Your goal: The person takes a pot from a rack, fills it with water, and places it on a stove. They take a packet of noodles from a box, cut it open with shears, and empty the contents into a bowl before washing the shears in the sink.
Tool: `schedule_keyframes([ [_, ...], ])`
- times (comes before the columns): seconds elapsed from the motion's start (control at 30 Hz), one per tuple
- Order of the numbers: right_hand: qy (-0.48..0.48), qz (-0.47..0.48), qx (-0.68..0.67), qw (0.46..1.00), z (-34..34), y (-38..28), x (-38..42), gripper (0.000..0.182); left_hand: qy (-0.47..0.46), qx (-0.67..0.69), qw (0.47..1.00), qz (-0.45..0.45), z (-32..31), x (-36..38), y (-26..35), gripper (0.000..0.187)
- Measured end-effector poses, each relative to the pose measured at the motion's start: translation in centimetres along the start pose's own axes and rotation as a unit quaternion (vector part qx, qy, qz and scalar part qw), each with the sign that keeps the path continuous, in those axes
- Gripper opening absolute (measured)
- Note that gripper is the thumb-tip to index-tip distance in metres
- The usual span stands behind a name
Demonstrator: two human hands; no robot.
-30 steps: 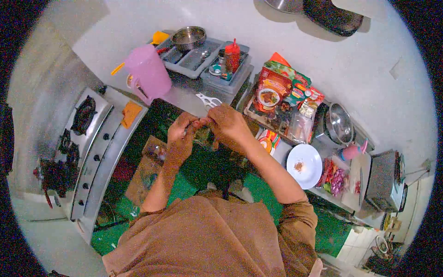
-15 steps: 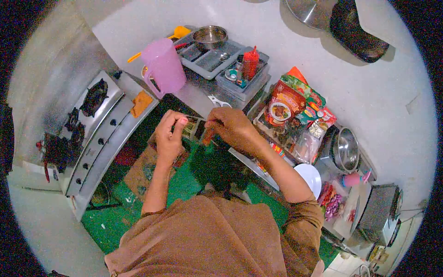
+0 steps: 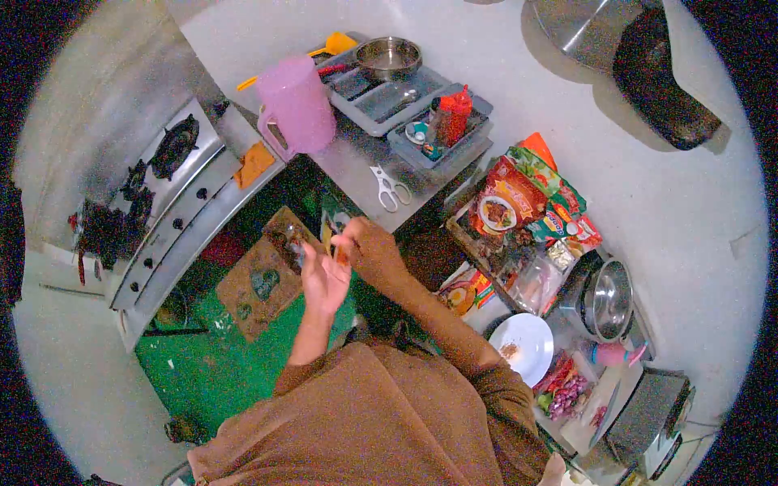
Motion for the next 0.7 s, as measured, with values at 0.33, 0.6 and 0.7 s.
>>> schedule_keyframes([
  [0.33,0.039,-0.067,0.053,0.996,-1.0,13.5,-4.3,0.032,0.116,-0.114,0.978,-0.127,2.1,-1.3,2.2,0.027],
  [0.6,-0.094,-0.019,0.385,0.918,-3.3,23.2,-8.7,0.029,0.087,-0.049,0.977,-0.188,1.0,-2.0,9.1,0.034],
  [0.7,-0.121,-0.128,0.375,0.910,-3.6,21.2,-10.2,0.039,0.070,-0.076,0.975,-0.197,1.6,-2.4,12.6,0.040],
])
Point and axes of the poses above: each hand's wrist, its own x-axis away from the middle knuckle, its own z-axis out of the back of the hand, y = z × x, the point moved 3 cm from there along -x, towards the middle knuckle, and after that the axes turned 1 degree about -z, right-handed, at the moved point
